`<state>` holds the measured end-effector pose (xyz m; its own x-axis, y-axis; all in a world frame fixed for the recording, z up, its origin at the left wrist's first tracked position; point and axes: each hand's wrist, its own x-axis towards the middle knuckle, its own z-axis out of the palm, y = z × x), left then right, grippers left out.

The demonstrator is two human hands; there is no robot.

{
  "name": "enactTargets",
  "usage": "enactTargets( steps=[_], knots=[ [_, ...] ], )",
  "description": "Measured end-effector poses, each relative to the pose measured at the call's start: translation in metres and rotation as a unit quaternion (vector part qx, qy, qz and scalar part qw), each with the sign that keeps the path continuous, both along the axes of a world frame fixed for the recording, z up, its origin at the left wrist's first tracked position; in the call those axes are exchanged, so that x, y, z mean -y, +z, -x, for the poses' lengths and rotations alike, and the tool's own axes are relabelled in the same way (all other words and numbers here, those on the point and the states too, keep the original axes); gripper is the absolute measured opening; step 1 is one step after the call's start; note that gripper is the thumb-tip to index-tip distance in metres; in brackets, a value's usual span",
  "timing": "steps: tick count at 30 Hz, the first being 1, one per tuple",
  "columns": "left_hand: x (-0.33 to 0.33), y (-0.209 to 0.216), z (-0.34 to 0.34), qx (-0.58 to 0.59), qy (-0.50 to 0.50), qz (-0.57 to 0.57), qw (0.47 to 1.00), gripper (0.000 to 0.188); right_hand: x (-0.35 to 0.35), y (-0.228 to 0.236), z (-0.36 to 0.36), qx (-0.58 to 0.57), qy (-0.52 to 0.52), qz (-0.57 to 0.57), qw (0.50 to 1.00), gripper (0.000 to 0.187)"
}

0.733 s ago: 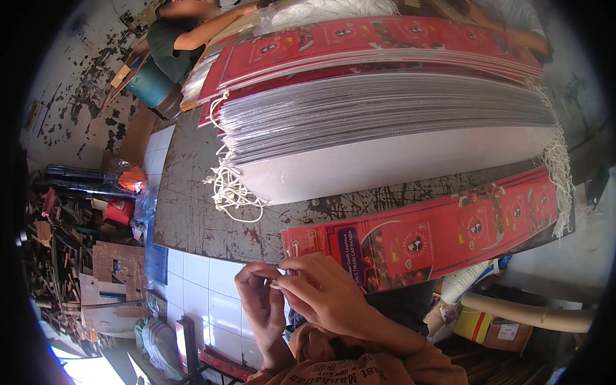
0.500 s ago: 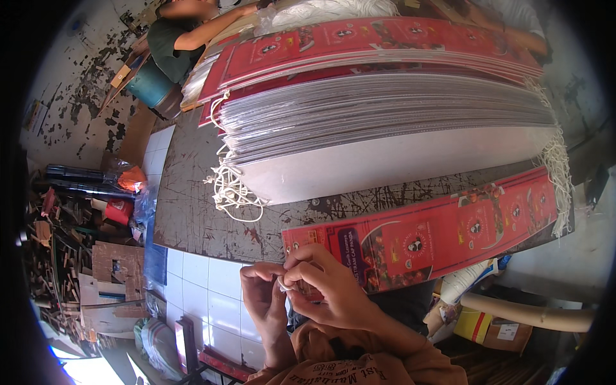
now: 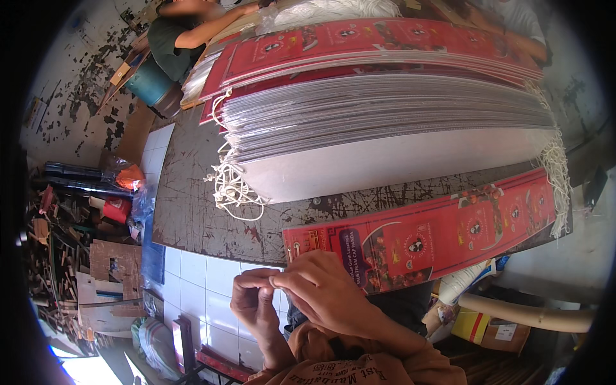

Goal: The person ties white strings through pre-punched holes on the top edge of red rectangular cards. They repeatedly pull the string through, knot it, and move to the next card in a stack.

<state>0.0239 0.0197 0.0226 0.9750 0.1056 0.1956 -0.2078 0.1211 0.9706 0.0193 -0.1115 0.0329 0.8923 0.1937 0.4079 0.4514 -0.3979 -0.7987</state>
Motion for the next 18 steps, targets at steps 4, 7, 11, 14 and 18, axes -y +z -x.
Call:
enactTargets(
  steps=[4,7,11,14,18],
  knots=[
    [-0.013,-0.004,-0.006,-0.015,0.037,0.000,0.999,0.016,0.004,0.002,-0.002,0.043,-0.024,0.043,0.998,0.038],
    [-0.011,-0.005,-0.003,-0.027,0.001,0.078,0.997,0.020,0.002,0.002,-0.003,0.052,-0.039,0.026,0.998,0.041],
    [-0.006,0.003,-0.001,-0.018,-0.054,0.057,0.997,0.026,0.002,0.003,-0.002,0.042,-0.027,0.012,0.999,0.043],
    [-0.017,0.002,-0.003,-0.038,-0.103,-0.028,0.994,0.018,0.003,0.002,0.000,0.046,-0.011,0.017,0.999,0.045],
    [-0.025,0.011,-0.006,-0.074,-0.126,-0.071,0.987,0.019,0.000,0.003,0.001,0.052,-0.044,0.024,0.997,0.042]
  ],
)
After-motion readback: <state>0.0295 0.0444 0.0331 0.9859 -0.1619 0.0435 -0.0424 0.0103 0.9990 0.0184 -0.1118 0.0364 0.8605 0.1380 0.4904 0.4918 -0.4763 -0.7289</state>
